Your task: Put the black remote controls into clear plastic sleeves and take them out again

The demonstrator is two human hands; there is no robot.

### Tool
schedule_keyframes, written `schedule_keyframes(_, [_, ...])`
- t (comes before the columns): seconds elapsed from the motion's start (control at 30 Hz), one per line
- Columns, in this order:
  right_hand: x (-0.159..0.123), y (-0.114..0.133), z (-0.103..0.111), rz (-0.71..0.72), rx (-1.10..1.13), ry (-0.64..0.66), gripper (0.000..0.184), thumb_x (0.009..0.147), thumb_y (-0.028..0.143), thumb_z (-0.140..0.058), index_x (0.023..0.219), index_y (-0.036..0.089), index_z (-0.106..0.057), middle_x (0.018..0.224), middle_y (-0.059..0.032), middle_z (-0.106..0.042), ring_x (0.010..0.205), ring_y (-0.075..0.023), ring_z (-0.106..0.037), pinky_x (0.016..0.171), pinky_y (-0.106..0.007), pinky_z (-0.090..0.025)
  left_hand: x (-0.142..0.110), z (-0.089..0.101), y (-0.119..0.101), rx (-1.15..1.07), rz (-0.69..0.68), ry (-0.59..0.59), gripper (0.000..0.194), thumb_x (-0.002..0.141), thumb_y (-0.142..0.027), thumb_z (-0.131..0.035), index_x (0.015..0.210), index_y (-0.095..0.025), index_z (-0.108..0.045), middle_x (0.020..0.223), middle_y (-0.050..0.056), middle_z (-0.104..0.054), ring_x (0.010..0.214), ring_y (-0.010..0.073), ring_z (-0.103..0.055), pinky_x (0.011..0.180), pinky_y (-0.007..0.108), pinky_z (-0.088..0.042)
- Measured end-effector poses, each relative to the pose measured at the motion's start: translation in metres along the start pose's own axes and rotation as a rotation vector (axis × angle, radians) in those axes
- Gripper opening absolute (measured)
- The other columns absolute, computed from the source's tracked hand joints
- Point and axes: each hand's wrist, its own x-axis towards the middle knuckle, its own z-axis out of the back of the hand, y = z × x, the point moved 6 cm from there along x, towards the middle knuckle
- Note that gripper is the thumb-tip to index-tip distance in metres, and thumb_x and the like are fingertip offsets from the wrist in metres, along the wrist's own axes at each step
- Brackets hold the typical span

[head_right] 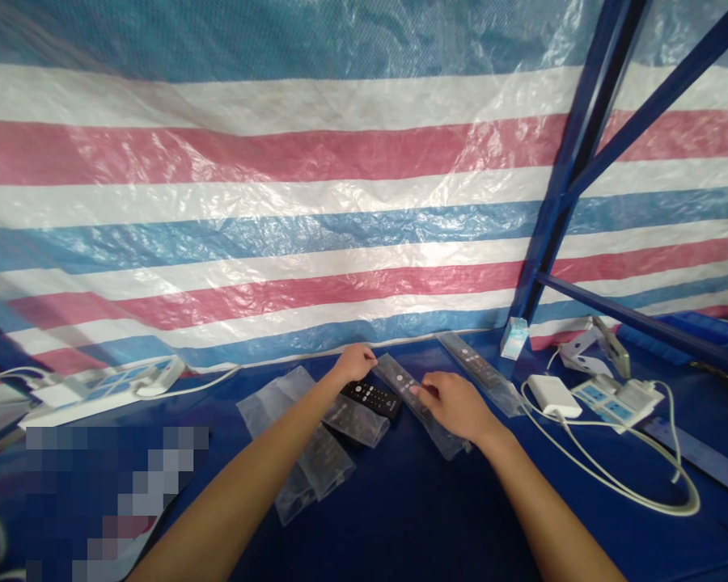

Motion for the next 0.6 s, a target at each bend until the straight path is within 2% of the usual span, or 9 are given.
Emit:
schedule_keyframes(0.1, [0.001, -0.002, 0.001, -0.001, 0.002, -0.002, 0.039, 0.093, 0.043, -0.036, 0.066, 0.021, -0.054, 0.067, -0.0024, -0.062, 0.065, -0.0162, -0.058, 0.06, -0.025, -0.036, 0.002, -0.001, 0.0, -0.001, 0.011, -0.011, 0.023, 0.078, -0.009, -0.054, 0.085, -0.016, -0.075, 0.095, 0.009, -0.074, 0.091, 0.0178, -0.067, 0.082, 0.022, -0.048])
schedule_keyframes(0.27, [0.002, -0.004, 0.004, -0.031, 0.005, 0.004, 0.037, 0.093, 0.041, -0.037, 0.07, 0.021, -0.058, 0.073, -0.0044, -0.065, 0.07, -0.0181, -0.061, 0.065, -0.027, -0.038, 0.007, -0.002, 0.003, 0.021, 0.026, -0.013, 0.024, 0.076, -0.006, -0.053, 0.084, -0.011, -0.075, 0.093, 0.014, -0.073, 0.093, 0.0211, -0.067, 0.083, 0.024, -0.047])
schedule_keyframes(0.47, [0.001, -0.003, 0.005, -0.037, -0.007, 0.008, 0.035, 0.093, 0.039, -0.039, 0.073, 0.02, -0.061, 0.075, -0.0048, -0.067, 0.071, -0.0179, -0.061, 0.065, -0.026, -0.039, 0.011, -0.002, -0.002, 0.016, 0.027, -0.033, 0.022, 0.083, -0.021, -0.053, 0.09, -0.018, -0.075, 0.098, 0.009, -0.073, 0.096, 0.0213, -0.066, 0.084, 0.025, -0.048])
schedule_keyframes(0.6, [0.001, -0.006, 0.005, -0.033, -0.027, -0.008, 0.037, 0.093, 0.041, -0.038, 0.071, 0.021, -0.059, 0.074, -0.0043, -0.066, 0.071, -0.0179, -0.062, 0.063, -0.026, -0.038, 0.007, 0.003, -0.012, 0.023, 0.019, -0.079, 0.023, 0.081, -0.011, -0.052, 0.087, -0.016, -0.073, 0.095, 0.01, -0.073, 0.094, 0.0204, -0.066, 0.083, 0.025, -0.048])
